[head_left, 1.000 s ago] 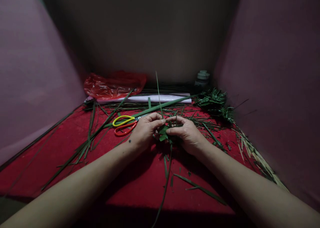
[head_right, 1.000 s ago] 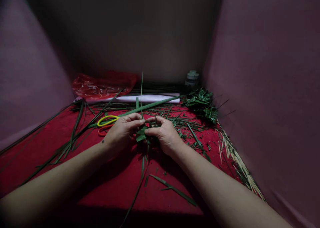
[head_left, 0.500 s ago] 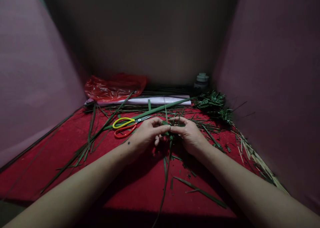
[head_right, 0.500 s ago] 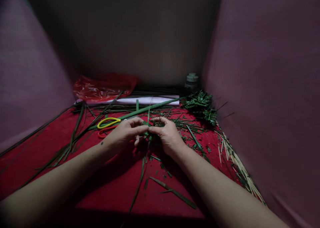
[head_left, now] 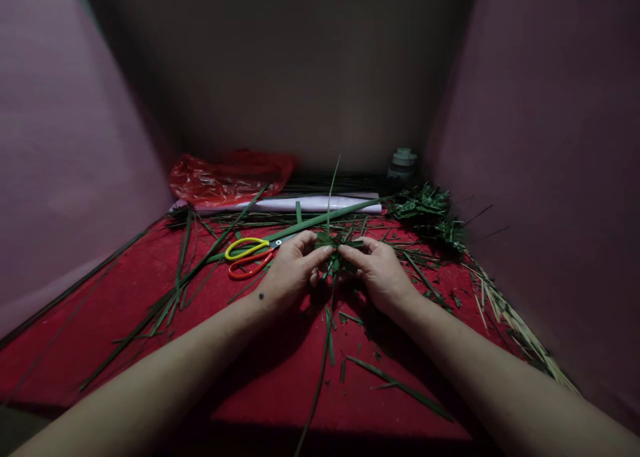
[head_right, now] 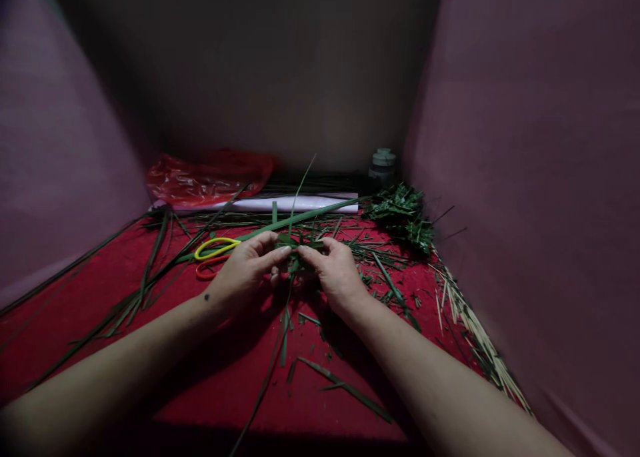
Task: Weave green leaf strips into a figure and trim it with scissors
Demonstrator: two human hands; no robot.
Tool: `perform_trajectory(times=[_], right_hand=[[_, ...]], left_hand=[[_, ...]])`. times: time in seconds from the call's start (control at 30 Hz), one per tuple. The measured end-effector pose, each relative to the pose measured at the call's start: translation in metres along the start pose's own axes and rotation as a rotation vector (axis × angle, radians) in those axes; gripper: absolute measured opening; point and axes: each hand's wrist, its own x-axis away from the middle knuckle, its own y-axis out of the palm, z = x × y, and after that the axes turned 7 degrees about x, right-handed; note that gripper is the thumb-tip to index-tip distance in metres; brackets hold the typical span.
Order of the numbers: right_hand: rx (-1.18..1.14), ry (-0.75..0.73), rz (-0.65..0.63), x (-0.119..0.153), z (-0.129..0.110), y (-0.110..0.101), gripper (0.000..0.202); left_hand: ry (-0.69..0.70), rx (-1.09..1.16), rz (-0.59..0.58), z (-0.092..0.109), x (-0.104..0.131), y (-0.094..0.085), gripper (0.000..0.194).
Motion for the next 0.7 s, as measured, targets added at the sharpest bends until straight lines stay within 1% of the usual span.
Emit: perform_trajectory(times=[0.1,0.17,0.23,0.3,0.43,0.5,0.57,0.7], right_hand=[[0.018,0.004,0.022,0.000,0.002,0.001,0.024],[0.036,-0.014,0.047,0.000,0.003,0.003,0.024],[0.051,-0.035,0.081,0.001,0.005,0.005,0.026],[0.099,-0.044,0.129,0.000,0.007,0.006,0.028],[0.240,-0.048,0.224,-0.001,0.011,0.005,0.034],[0.279,-0.067,0.248,-0.001,0.010,0.005,0.034],[0.276,-0.083,0.248,0.000,0.009,0.006,0.033],[0.129,-0.105,0.207,0.002,0.006,0.011,0.031]], left_hand=[[-0.011,0.078,-0.057,-0.004,0.000,0.002,0.019],[-0.013,0.089,-0.065,-0.007,-0.001,0.004,0.016],[-0.006,0.069,-0.044,-0.010,-0.001,0.007,0.014],[0.004,0.020,-0.018,-0.011,-0.001,0.010,0.016],[0.032,-0.098,0.067,-0.007,0.002,0.016,0.025],[0.040,-0.110,0.097,-0.004,0.003,0.019,0.027],[0.040,-0.050,0.092,-0.004,0.003,0.020,0.025],[0.051,0.194,0.006,-0.008,0.002,0.020,0.016]])
